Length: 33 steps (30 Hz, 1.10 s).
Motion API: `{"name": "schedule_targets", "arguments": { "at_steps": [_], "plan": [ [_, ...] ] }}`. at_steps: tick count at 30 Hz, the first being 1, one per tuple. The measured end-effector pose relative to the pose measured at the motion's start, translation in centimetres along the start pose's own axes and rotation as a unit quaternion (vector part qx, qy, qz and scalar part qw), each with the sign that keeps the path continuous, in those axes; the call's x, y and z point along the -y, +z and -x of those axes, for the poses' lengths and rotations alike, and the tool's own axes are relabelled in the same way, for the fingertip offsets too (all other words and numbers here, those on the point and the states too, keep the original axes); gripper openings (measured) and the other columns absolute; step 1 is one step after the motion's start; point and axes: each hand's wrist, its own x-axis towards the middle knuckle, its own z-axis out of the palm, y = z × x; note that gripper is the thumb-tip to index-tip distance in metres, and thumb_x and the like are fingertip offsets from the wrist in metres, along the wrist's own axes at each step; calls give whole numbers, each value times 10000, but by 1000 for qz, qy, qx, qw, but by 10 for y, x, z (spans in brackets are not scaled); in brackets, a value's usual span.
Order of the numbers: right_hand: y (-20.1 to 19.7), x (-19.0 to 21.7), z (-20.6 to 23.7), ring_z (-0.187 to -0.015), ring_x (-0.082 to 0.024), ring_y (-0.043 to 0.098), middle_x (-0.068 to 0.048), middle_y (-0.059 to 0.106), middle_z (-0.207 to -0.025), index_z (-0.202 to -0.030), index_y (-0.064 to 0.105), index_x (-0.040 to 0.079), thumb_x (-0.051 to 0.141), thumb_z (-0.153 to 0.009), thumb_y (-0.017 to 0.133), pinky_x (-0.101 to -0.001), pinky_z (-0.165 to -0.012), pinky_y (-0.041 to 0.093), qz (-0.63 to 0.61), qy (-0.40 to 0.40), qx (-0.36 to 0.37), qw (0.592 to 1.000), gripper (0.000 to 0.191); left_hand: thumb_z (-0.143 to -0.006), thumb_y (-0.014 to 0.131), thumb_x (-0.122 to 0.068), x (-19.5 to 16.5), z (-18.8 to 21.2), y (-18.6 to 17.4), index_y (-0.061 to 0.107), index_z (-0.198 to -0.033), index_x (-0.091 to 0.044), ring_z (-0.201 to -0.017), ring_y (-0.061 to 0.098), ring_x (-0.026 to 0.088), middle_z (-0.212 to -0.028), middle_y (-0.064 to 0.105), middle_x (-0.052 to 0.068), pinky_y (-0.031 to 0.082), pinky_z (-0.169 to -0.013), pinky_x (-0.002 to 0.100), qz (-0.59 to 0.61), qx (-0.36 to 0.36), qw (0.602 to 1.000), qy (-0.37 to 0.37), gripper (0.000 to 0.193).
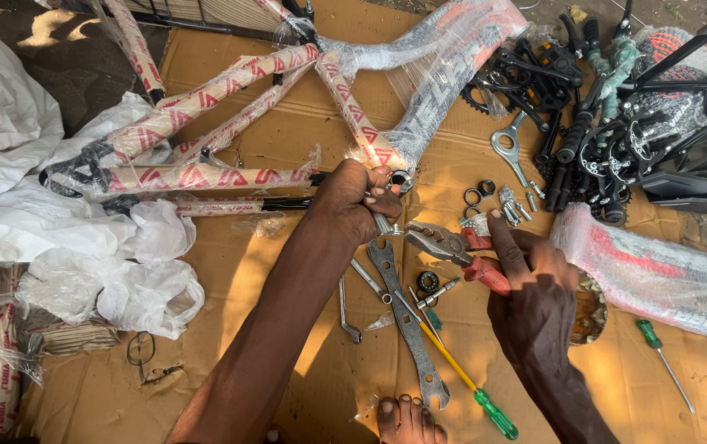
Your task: The person assembles a bicycle bottom bracket by inserting ball bearings into a bearing cup, applying grease, and installing the crankset onto the bicycle frame. The person uses a wrench to tighten the crankset bolt.
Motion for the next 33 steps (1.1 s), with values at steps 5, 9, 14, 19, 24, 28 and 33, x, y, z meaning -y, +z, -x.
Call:
{"name": "schedule_targets", "arguments": {
  "at_steps": [5,9,14,19,24,28,33],
  "plan": [
    [3,-7,-3,-995,-271,601,-82,656,-1159,-1467,629,198,233,-848,840,-470,-807,395,57,-9,-38,998,655,-845,402,70,4,-12,-6,462,-1031,3,-495,353,53,-828,488,148,314,-371,166,12,1,1000,22,207],
    [-3,-9,-7,-966,-291,590,-45,672,-1138,-1335,697,186,224,-747,868,-499,-834,408,101,-25,-50,993,613,-822,388,69,7,-24,-15,472,-1012,-25,-509,379,58,-775,450,48,300,-380,186,8,32,999,28,228],
    [-11,-12,-13,-936,-343,560,-85,608,-1012,-1134,706,116,321,-703,902,-476,-836,426,51,-76,-53,994,517,-836,395,118,14,-28,-21,500,-1089,2,-542,368,67,-802,466,78,290,-412,202,-24,-22,998,49,297],
    [-16,-19,-18,-850,-298,561,-93,572,-908,-1039,708,77,314,-763,852,-440,-750,439,61,-93,-12,994,391,-837,424,44,24,-25,-19,511,-994,-28,-519,338,85,-756,441,54,270,-389,220,-45,-60,993,90,193],
    [-20,-22,-21,-739,-294,565,-88,537,-787,-898,678,75,337,-779,849,-444,-655,431,56,-94,-16,994,335,-872,436,-14,24,-17,-15,522,-895,7,-496,333,90,-746,465,94,271,-376,212,-54,-49,991,116,92],
    [-23,-18,-20,-722,-295,603,-80,577,-786,-911,686,89,268,-685,852,-433,-646,480,43,-84,12,995,333,-853,383,7,24,-8,-11,527,-989,11,-489,338,77,-756,478,98,265,-373,211,-82,-68,986,128,198],
    [-25,-13,-19,-666,-289,657,-67,649,-745,-837,666,95,230,-654,878,-446,-570,516,-26,-49,103,993,311,-845,428,66,31,-1,-10,448,-1143,36,-490,338,59,-782,514,93,263,-369,212,-157,6,978,140,300]
  ]
}}
